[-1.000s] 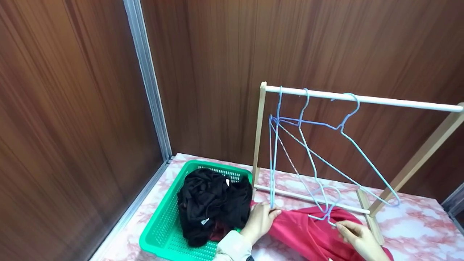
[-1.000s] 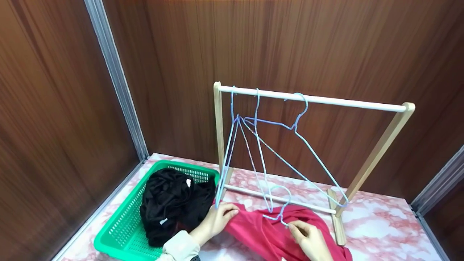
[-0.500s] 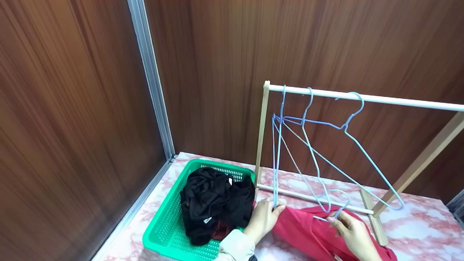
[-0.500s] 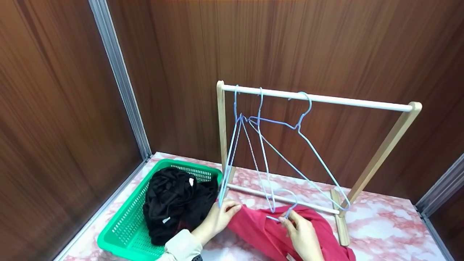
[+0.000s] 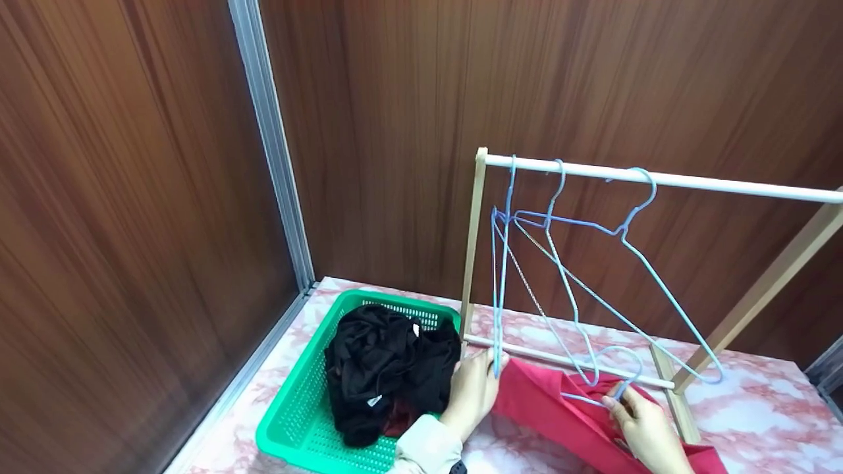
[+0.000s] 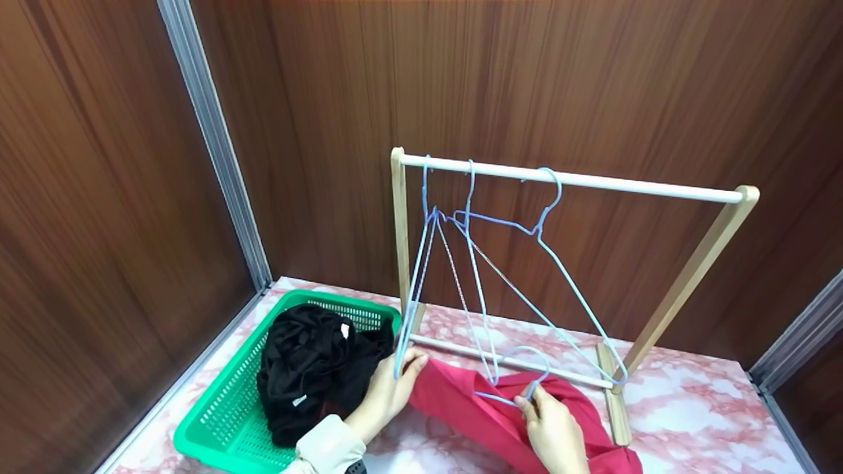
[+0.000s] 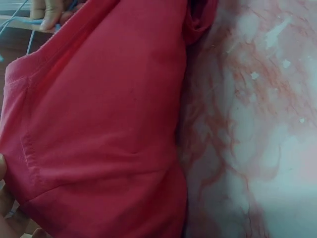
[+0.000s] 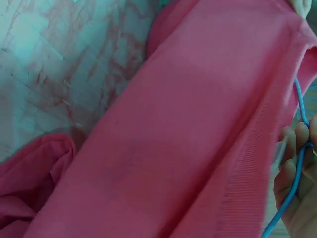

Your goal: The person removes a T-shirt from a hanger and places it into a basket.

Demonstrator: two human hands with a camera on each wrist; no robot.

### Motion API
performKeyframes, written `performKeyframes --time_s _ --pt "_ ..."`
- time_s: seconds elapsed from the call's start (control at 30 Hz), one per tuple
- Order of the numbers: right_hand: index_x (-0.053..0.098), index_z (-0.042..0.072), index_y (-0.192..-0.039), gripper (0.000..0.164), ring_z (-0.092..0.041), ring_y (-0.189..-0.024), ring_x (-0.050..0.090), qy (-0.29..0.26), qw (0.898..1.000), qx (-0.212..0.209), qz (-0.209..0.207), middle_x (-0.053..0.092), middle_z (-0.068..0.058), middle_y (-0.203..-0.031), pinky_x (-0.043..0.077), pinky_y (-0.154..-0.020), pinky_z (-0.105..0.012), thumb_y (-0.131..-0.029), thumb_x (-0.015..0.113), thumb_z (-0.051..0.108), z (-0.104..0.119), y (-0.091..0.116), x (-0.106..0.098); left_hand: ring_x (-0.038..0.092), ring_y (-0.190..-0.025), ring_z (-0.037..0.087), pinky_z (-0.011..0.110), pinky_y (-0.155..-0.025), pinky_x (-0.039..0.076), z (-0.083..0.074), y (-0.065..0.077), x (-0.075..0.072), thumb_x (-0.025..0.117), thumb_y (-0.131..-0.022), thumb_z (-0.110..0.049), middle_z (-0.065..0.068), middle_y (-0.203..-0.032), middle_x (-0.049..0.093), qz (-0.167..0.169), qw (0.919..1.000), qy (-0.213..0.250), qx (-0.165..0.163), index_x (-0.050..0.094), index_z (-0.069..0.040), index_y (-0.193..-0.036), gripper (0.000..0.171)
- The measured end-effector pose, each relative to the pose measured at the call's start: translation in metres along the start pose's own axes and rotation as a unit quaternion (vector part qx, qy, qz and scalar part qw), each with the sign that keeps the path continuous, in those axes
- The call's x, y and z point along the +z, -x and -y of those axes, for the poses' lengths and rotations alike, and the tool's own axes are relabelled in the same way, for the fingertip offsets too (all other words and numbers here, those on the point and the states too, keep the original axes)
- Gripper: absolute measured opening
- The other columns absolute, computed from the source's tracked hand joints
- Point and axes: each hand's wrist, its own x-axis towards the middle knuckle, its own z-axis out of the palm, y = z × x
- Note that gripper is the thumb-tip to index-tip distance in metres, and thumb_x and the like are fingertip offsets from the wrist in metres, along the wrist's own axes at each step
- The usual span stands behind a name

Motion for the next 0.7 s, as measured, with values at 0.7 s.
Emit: performKeyframes --time_s 0.7 --pt "0.054 0.006 -0.07 0.019 0.008 -0.061 0.043 -0.038 0.98 -0.127 -0.147 0.045 0.009 -0.054 0.03 -0.063 -0.014 -0.084 0.06 -0.005 -0.027 -0.001 -0.006 0.067 -0.072 0.025 0.032 -0.056 0.044 0.014 0.0 -0.003 0.054 -0.093 -0.024 0.002 -0.077 0.064 0.006 0.9932 0.06 -0.1 0.059 -0.017 -0.083 0.013"
